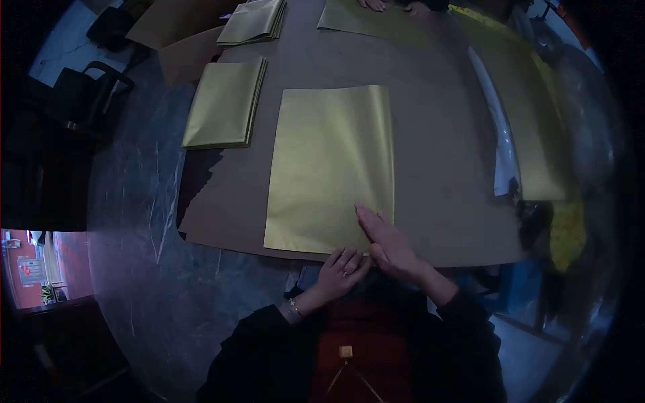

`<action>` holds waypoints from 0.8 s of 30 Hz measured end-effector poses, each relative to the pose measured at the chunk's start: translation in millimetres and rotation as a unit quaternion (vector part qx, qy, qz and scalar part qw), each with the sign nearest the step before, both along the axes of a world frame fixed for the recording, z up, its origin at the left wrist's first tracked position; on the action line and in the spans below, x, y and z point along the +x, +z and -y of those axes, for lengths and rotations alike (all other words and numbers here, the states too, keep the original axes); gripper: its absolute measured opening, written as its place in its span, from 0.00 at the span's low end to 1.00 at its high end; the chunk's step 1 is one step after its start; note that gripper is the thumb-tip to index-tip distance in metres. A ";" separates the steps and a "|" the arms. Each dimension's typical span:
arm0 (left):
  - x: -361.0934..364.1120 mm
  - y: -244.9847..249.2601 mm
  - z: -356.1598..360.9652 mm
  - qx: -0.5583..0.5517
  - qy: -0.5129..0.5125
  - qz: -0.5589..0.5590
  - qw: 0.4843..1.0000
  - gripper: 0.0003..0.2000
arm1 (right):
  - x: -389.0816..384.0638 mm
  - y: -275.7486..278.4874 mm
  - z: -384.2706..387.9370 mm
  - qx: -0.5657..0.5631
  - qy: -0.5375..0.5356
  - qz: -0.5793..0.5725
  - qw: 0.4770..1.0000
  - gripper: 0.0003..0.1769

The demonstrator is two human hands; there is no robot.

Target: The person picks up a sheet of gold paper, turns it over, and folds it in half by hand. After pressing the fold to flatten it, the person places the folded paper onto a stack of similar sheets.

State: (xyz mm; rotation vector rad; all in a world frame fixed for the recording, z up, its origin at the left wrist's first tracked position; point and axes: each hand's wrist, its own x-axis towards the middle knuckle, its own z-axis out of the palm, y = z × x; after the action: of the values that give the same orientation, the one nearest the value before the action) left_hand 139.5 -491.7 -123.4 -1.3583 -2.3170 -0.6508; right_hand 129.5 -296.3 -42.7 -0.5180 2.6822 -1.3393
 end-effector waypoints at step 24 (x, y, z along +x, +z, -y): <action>7.8 -6.8 -1.5 -0.045 0.011 -0.005 0.999 0.16 | -10.5 17.3 5.1 -0.032 0.090 0.160 0.983 0.40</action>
State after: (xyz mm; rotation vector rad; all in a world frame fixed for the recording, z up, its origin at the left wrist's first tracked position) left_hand 147.2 -490.2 -130.1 -1.3699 -2.3757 -0.5396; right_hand 119.0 -301.4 -25.3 -0.4911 2.2858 -1.3320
